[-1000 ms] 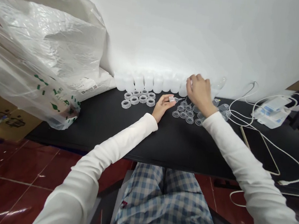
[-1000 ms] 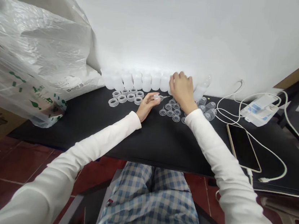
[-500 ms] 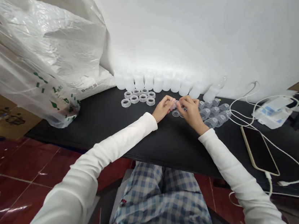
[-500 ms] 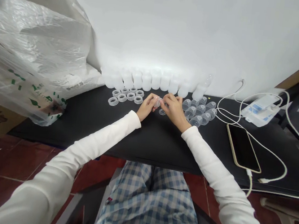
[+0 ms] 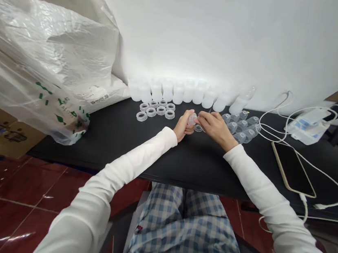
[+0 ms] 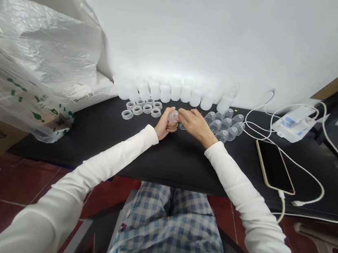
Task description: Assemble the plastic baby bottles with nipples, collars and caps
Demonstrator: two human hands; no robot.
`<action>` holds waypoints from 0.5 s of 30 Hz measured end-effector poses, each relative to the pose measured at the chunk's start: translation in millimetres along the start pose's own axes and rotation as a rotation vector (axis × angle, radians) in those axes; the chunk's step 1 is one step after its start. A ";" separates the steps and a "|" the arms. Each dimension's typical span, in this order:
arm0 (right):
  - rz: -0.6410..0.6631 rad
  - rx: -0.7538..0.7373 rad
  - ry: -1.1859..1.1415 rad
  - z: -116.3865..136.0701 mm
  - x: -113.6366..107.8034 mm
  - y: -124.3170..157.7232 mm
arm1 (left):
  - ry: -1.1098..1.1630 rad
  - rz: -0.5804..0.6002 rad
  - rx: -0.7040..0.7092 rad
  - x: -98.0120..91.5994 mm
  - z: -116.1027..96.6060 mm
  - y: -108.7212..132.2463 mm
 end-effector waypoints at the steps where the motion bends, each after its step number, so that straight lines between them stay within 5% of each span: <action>1: 0.035 -0.004 -0.002 -1.4 -0.1 1.1 | -0.001 0.040 -0.035 2.2 2.1 0.0; 8: 0.200 0.098 -0.086 -17.4 -2.5 9.5 | -0.021 0.170 -0.085 8.5 9.5 -2.3; 15: 0.178 0.180 -0.107 -26.5 -13.3 16.2 | 0.024 0.170 -0.150 6.0 14.3 -3.6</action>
Point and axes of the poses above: each hand's wrist, its own y-axis away from the middle knuckle, its own x-axis out of the palm, z = x × y, the point moved 7 cm from there along -y, towards the middle knuckle, and after that the axes turned 10 degrees about -y, right-handed, at the moved point
